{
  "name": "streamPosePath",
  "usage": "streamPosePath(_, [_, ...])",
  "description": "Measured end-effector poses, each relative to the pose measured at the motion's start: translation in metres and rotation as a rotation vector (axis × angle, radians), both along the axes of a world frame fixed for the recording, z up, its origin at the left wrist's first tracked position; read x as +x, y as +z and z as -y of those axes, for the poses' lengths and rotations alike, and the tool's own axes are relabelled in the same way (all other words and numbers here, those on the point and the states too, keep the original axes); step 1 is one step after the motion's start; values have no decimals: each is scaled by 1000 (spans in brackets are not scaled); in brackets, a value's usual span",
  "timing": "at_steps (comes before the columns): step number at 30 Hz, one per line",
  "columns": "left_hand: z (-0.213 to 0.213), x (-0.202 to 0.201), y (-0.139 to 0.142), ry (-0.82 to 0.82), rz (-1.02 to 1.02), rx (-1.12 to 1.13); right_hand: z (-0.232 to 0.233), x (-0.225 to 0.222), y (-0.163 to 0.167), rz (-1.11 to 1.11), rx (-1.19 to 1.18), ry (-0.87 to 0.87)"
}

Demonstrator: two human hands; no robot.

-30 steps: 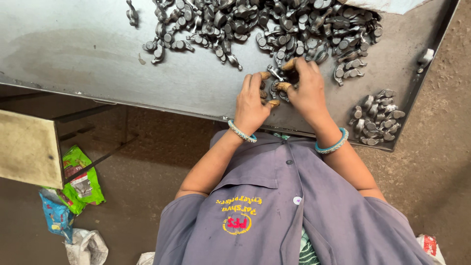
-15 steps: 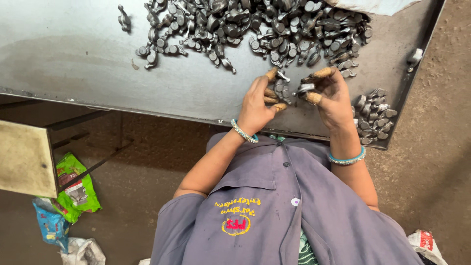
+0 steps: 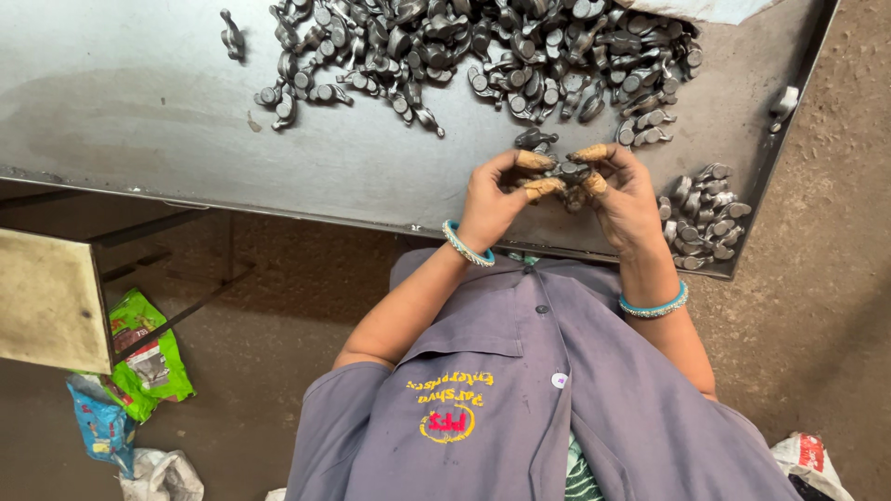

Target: The person sorts small dark metal castings on a tilted metal sorting table, picking up items by hand, turning them over, and tossing them into separate piles on the table. They repeatedly grab handfuls from the upper pile and redistribute the pieces across the table surface.

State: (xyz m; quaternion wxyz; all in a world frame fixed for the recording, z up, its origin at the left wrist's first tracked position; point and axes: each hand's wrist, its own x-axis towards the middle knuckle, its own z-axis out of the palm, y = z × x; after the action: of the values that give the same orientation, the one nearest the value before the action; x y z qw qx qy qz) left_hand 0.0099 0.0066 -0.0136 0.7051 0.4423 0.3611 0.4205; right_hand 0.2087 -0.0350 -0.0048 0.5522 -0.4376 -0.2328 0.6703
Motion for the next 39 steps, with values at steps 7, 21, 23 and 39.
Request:
streamPosePath(7, [-2, 1, -4, -6, 181, -238, 0, -1, -1, -41, -46, 39])
streamPosePath(21, [-2, -14, -11, 170, -235, 150, -49, 19, 20, -106, 127, -198])
streamPosePath(23, [-2, -17, -13, 192, -250, 121, -55, 4, 19, 342, 238, -79])
streamPosePath(39, [-4, -8, -9, 52, -7, 62, -30, 2, 0, 149, -103, 44])
